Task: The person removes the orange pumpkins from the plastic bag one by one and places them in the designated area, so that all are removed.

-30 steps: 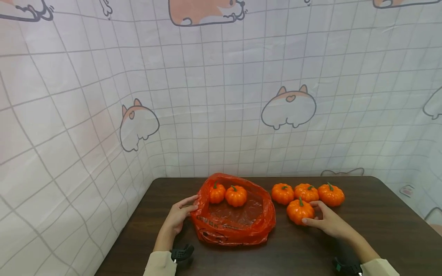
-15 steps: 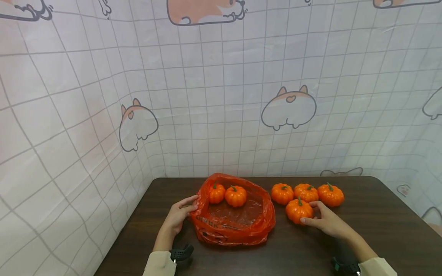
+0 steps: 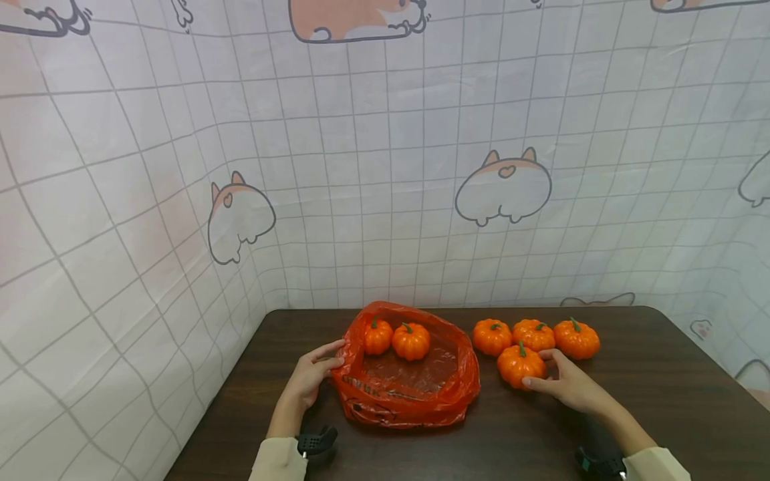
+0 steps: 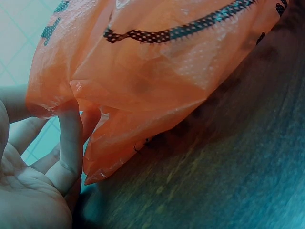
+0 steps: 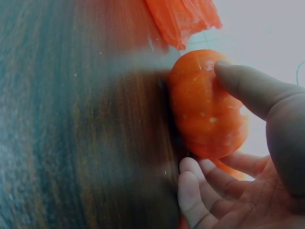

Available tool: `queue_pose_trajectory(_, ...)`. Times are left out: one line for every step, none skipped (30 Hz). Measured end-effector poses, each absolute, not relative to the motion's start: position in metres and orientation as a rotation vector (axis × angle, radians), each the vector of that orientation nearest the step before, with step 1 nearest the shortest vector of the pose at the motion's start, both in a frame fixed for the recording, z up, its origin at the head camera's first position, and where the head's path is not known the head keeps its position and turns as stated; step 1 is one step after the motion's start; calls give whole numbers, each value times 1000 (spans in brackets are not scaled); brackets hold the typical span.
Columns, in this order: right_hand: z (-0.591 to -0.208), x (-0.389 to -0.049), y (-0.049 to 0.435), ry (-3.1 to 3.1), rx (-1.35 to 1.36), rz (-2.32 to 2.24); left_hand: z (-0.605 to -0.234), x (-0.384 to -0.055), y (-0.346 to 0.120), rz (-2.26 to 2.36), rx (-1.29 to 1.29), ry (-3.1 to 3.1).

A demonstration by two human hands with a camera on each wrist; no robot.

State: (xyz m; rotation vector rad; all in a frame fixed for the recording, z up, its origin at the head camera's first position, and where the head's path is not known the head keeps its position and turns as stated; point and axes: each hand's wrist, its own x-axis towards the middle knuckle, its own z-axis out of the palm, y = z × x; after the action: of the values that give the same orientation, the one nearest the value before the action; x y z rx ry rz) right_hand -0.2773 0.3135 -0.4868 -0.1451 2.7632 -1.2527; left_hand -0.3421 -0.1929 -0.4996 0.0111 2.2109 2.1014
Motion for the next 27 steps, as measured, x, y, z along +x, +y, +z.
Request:
queue_pose_trajectory(-487, -278, 313, 2766, -143, -1248, -500, -342, -193, 2102, 10, 2208)
queue_pose_trajectory(-487, -278, 313, 2768, -140, -1243, -500, -343, -193, 2103, 9, 2205)
queue_pose_trajectory(-487, -278, 313, 2769, -137, -1240, -500, -343, -193, 2103, 9, 2203)
queue_pose_trajectory(-487, -278, 313, 2768, -137, -1241, -500, -343, -194, 2102, 8, 2202)
queue_pose_trajectory(-487, -278, 313, 2767, -136, -1244, -500, -343, -194, 2101, 9, 2202)
queue_pose_trajectory(-487, -278, 313, 2766, -134, -1244, -501, -343, -194, 2101, 9, 2201)
queue_pose_trajectory(-487, -278, 313, 2761, -133, -1253, -501, -343, -194, 2101, 11, 2201)
queue_pose_trajectory(-487, -278, 313, 2757, -132, -1260, -501, -343, -194, 2101, 13, 2201)
queue_pose_trajectory(-487, -277, 313, 2756, -131, -1264, -501, -342, -194, 2101, 15, 2203)
queue_pose_trajectory(-487, -277, 313, 2756, -133, -1268, -500, -342, -194, 2102, 16, 2204)
queue_pose_trajectory(-487, -277, 313, 2755, -133, -1271, -500, -342, -194, 2103, 18, 2205)
queue_pose_trajectory(-487, -276, 313, 2756, -134, -1272, -500, -342, -194, 2103, 19, 2207)
queue_pose_trajectory(-487, -276, 312, 2754, -139, -1274, -500, -342, -194, 2102, 19, 2208)
queue_pose_trajectory(-487, -276, 312, 2752, -142, -1275, -500, -341, -194, 2102, 17, 2209)
queue_pose_trajectory(-486, -276, 312, 2751, -145, -1276, -500, -341, -194, 2102, 14, 2209)
queue_pose_trajectory(-486, -276, 311, 2746, -140, -1282, -500, -341, -194, 2102, 11, 2209)
queue_pose_trajectory(-485, -276, 311, 2735, -138, -1290, -499, -341, -194, 2101, 10, 2209)
queue_pose_trajectory(-485, -276, 311, 2726, -137, -1297, -499, -341, -194, 2099, 10, 2212)
queue_pose_trajectory(-484, -275, 311, 2713, -134, -1307, -499, -341, -194, 2099, 9, 2211)
queue_pose_trajectory(-483, -275, 311, 2700, -128, -1318, -499, -341, -194, 2099, 10, 2211)
queue_pose_trajectory(-481, -275, 311, 2690, -125, -1327, -499, -341, -194, 2100, 11, 2210)
queue_pose_trajectory(-480, -274, 312, 2678, -124, -1335, -499, -341, -194, 2099, 16, 2211)
queue_pose_trajectory(-479, -274, 312, 2668, -132, -1339, -499, -341, -194, 2098, 22, 2212)
queue_pose_trajectory(-477, -273, 313, 2668, -134, -1335, -499, -341, -194, 2099, 27, 2211)
queue_pose_trajectory(-475, -273, 313, 2666, -133, -1330, -500, -341, -194, 2101, 28, 2206)
queue_pose_trajectory(-473, -272, 314, 2668, -138, -1320, -500, -342, -194, 2103, 30, 2204)
queue_pose_trajectory(-470, -272, 315, 2673, -144, -1306, -500, -342, -194, 2104, 30, 2202)
